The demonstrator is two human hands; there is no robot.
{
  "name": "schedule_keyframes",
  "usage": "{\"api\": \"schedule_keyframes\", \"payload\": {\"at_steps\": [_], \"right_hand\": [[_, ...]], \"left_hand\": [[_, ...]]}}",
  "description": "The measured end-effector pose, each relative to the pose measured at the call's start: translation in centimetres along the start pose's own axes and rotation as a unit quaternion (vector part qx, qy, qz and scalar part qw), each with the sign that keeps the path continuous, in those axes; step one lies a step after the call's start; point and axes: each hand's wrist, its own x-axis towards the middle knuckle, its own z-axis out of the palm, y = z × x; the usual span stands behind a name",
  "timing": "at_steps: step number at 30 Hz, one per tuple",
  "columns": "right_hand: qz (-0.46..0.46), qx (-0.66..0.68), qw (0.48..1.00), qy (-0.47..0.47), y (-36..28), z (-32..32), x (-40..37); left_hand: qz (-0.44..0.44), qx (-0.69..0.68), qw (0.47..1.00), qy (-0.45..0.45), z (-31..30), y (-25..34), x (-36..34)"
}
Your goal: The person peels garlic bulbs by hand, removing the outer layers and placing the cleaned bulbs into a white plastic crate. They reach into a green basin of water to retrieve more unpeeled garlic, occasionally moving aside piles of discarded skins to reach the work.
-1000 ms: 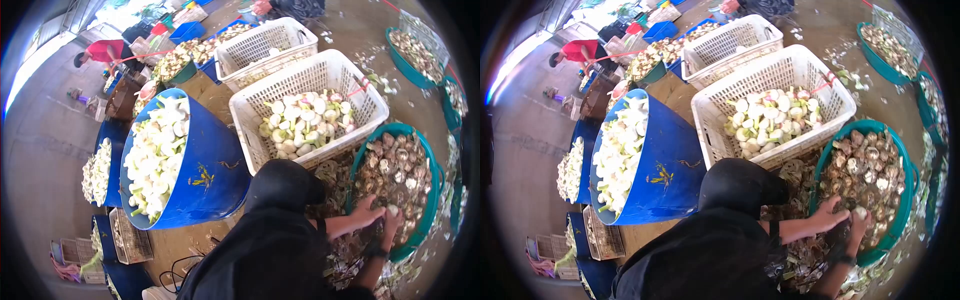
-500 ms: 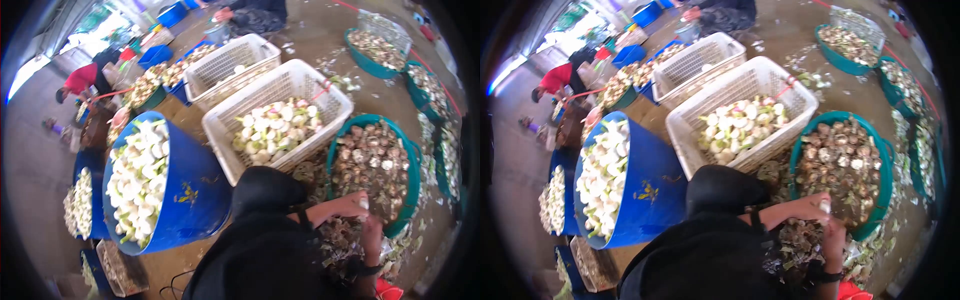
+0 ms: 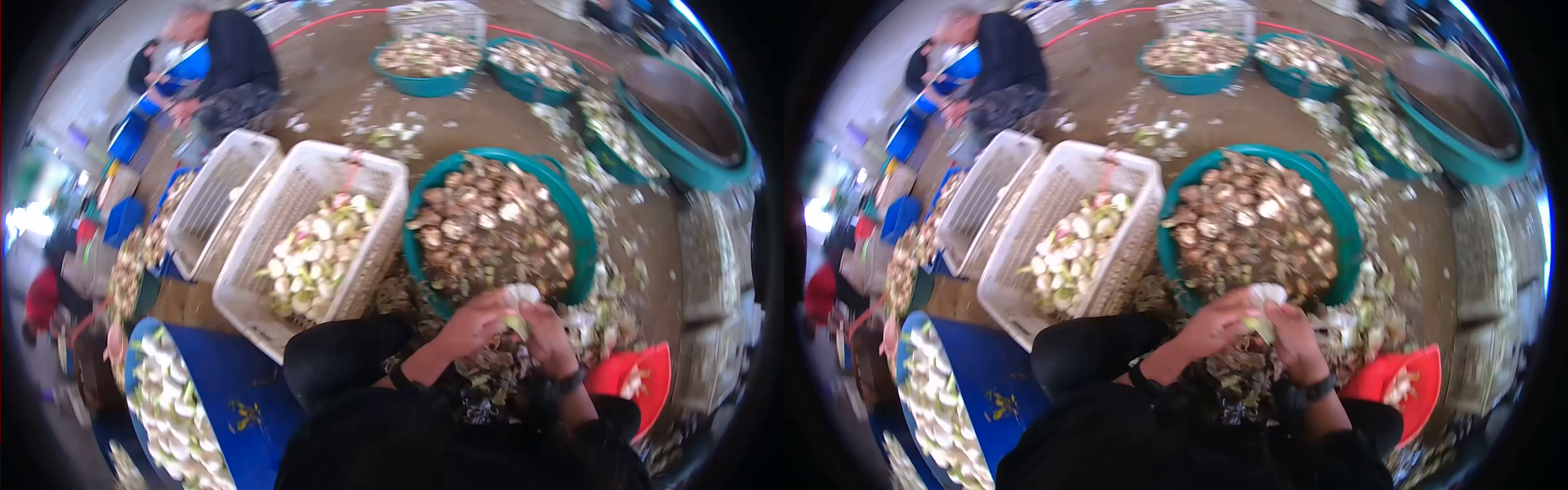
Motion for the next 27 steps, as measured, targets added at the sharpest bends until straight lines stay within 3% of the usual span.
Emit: {"api": "schedule_keyframes", "payload": {"at_steps": [1,3,4,5,6,7,9,10,12,13,15,16,17,18,19,20,21,22,23,24,25,26,27], "right_hand": [[-0.023,0.067,0.997,0.025,0.3,0.1,0.1],[-0.114,0.093,0.989,0.022,1.0,0.1,-0.2],[-0.160,0.102,0.982,0.011,1.7,-0.7,-0.7],[-0.202,-0.059,0.977,0.012,1.6,-0.6,-2.0],[-0.246,-0.214,0.945,0.026,1.5,-0.6,-3.2],[-0.253,-0.166,0.953,-0.014,1.8,0.0,-4.2],[-0.418,-0.299,0.855,-0.065,1.6,0.1,-5.2],[-0.387,-0.260,0.883,-0.061,2.2,-0.2,-6.2],[-0.249,-0.052,0.967,0.020,2.4,-1.9,-7.9],[-0.208,0.052,0.974,0.078,1.5,-2.4,-8.1],[-0.291,0.188,0.932,0.106,-1.0,-2.1,-7.6],[-0.324,0.222,0.916,0.085,-2.0,-1.9,-8.0],[-0.397,-0.063,0.903,0.149,-1.9,-2.5,-8.0],[-0.448,-0.314,0.797,0.256,-2.0,-2.8,-8.1],[-0.447,-0.314,0.798,0.256,-2.0,-2.5,-8.1],[-0.465,-0.011,0.876,0.128,-2.6,-1.5,-8.1],[-0.420,0.229,0.878,-0.017,-2.9,-1.7,-7.9],[-0.334,0.467,0.809,-0.126,-3.2,-1.8,-7.7],[-0.398,0.413,0.786,-0.233,-2.5,-2.9,-6.2],[-0.397,0.415,0.786,-0.230,-1.9,-2.7,-6.0],[-0.384,0.088,0.898,-0.194,-1.5,-2.1,-5.7],[-0.322,-0.251,0.903,-0.132,-1.1,-1.2,-5.5],[-0.216,-0.560,0.798,-0.054,-0.7,-0.4,-5.3]], "left_hand": [[-0.025,-0.021,0.999,0.005,0.0,0.1,0.4],[-0.073,-0.144,0.979,0.127,1.4,0.8,0.8],[-0.181,-0.396,0.885,0.167,1.5,1.1,0.9],[-0.224,-0.494,0.810,0.223,1.3,1.9,1.2],[-0.257,-0.540,0.765,0.238,1.0,2.2,1.3],[-0.292,-0.580,0.715,0.259,0.5,2.2,1.3],[-0.329,-0.612,0.657,0.293,-0.3,1.3,1.0],[-0.367,-0.621,0.615,0.319,-0.9,-0.2,0.5],[-0.401,-0.639,0.558,0.344,-2.1,-1.7,0.0],[-0.402,-0.667,0.560,0.283,-2.6,-1.5,0.0],[-0.401,-0.647,0.607,0.228,-2.0,0.5,0.9],[-0.422,-0.663,0.578,0.222,-2.2,0.0,0.6],[-0.426,-0.661,0.576,0.222,-2.1,0.3,0.8],[-0.447,-0.634,0.569,0.272,-1.9,0.9,1.4],[-0.465,-0.605,0.561,0.322,-1.8,1.1,1.7],[-0.396,-0.683,0.555,0.260,-2.3,0.5,0.7],[-0.402,-0.673,0.569,0.247,-3.3,0.0,-0.2],[-0.410,-0.661,0.556,0.294,-3.7,-1.0,-0.5],[-0.417,-0.646,0.541,0.339,-4.1,-1.8,-0.4],[-0.448,-0.632,0.525,0.352,-4.5,-1.9,0.0],[-0.451,-0.630,0.526,0.350,-4.7,-1.9,-0.2],[-0.418,-0.679,0.532,0.284,-4.6,-1.9,-0.4],[-0.381,-0.725,0.532,0.216,-4.3,-1.8,-0.3]]}}
